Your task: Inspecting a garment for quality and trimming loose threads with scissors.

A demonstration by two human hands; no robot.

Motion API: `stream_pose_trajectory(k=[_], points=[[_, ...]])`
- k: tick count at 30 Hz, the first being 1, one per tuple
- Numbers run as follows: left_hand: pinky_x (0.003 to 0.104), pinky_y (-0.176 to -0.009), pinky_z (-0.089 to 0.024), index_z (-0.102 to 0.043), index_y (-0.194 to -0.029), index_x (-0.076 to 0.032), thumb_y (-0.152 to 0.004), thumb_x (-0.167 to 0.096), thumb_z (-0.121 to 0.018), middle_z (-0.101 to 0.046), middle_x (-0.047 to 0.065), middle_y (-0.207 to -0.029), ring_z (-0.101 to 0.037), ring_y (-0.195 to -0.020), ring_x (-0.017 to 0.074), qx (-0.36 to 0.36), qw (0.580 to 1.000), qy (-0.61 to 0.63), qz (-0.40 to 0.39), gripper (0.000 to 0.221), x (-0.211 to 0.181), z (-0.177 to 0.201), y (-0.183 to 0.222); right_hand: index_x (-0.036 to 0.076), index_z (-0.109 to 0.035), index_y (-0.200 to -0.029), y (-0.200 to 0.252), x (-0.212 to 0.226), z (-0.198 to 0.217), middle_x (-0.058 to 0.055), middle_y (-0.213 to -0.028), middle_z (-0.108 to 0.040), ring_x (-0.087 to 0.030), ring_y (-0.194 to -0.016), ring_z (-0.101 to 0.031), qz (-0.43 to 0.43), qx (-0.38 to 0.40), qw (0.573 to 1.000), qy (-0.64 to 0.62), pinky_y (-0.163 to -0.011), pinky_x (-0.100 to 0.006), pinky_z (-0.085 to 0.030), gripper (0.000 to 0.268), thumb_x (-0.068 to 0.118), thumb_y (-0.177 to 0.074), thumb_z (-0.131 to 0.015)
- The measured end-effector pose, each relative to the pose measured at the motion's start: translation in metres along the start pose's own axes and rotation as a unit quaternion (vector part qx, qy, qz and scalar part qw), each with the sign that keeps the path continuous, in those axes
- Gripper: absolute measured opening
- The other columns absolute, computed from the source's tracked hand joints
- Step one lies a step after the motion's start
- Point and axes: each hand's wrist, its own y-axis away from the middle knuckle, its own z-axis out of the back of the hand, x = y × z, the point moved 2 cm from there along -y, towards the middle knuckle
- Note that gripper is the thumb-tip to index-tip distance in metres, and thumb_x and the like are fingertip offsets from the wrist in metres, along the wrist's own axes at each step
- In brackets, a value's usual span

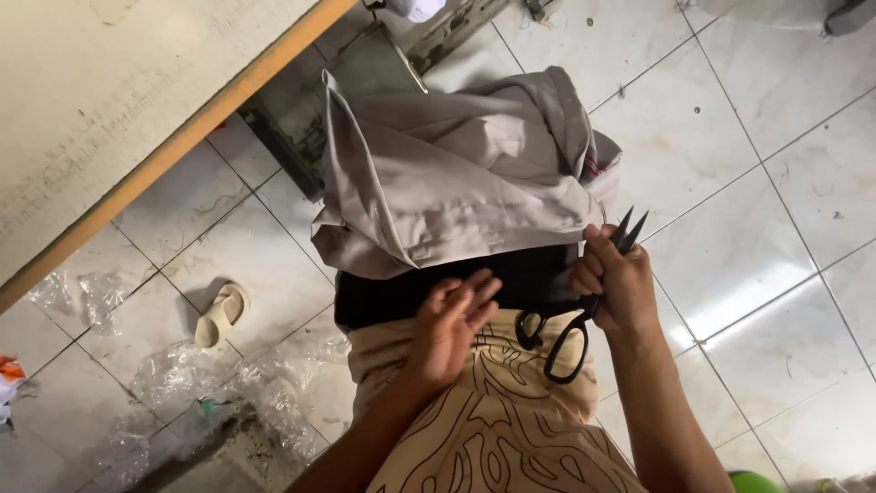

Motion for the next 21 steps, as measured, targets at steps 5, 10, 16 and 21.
stream_pose_trajectory(k=[5, 10, 16, 21], points=[[0.027, -0.074, -0.061, -0.066, -0.122, 0.005, -0.091, -0.030, -0.081, -0.070, 0.016, -0.116, -0.073, -0.101, 0.0272, -0.034, 0.975, -0.218, 0.025, 0.049, 0.022, -0.007, -0.052, 0.007, -0.053, -0.092, -0.001, -0.010, 0.002, 0.002, -0.058, -0.027, -0.009, -0.036, -0.029, 0.018, 0.013, 1.000, -0.010, -0.037, -0.023, -0.030, 0.017, 0.010, -0.108, -0.058], [0.035, -0.077, -0.064, -0.073, -0.103, 0.004, -0.082, -0.020, -0.090, -0.076, 0.019, -0.094, -0.077, -0.084, 0.0262, 0.003, 0.945, -0.316, -0.091, 0.036, 0.006, -0.013, -0.052, -0.007, -0.059, -0.098, 0.021, -0.008, -0.006, -0.002, -0.054, -0.031, -0.009, -0.034, -0.031, 0.012, 0.024, 0.998, 0.065, -0.034, -0.026, -0.030, 0.025, 0.017, -0.108, -0.059], [0.044, -0.087, -0.062, -0.062, -0.131, 0.001, -0.093, -0.023, -0.080, -0.072, 0.017, -0.118, -0.073, -0.099, 0.0271, 0.140, 0.900, -0.390, -0.135, 0.049, -0.012, -0.023, -0.040, -0.001, -0.059, -0.066, 0.028, -0.008, -0.064, -0.002, -0.044, -0.034, -0.006, -0.034, -0.033, -0.005, 0.123, 0.984, 0.131, -0.031, -0.024, -0.032, 0.035, 0.014, -0.095, -0.073], [0.043, -0.089, -0.060, -0.051, -0.144, 0.003, -0.093, -0.015, -0.079, -0.066, 0.018, -0.134, -0.069, -0.112, 0.0281, 0.167, 0.914, -0.352, -0.116, 0.061, -0.018, -0.031, -0.034, -0.002, -0.059, -0.066, 0.012, -0.033, -0.071, -0.003, -0.044, -0.035, -0.007, -0.034, -0.034, -0.004, 0.112, 0.989, 0.098, -0.031, -0.025, -0.033, 0.033, 0.005, -0.094, -0.077]])
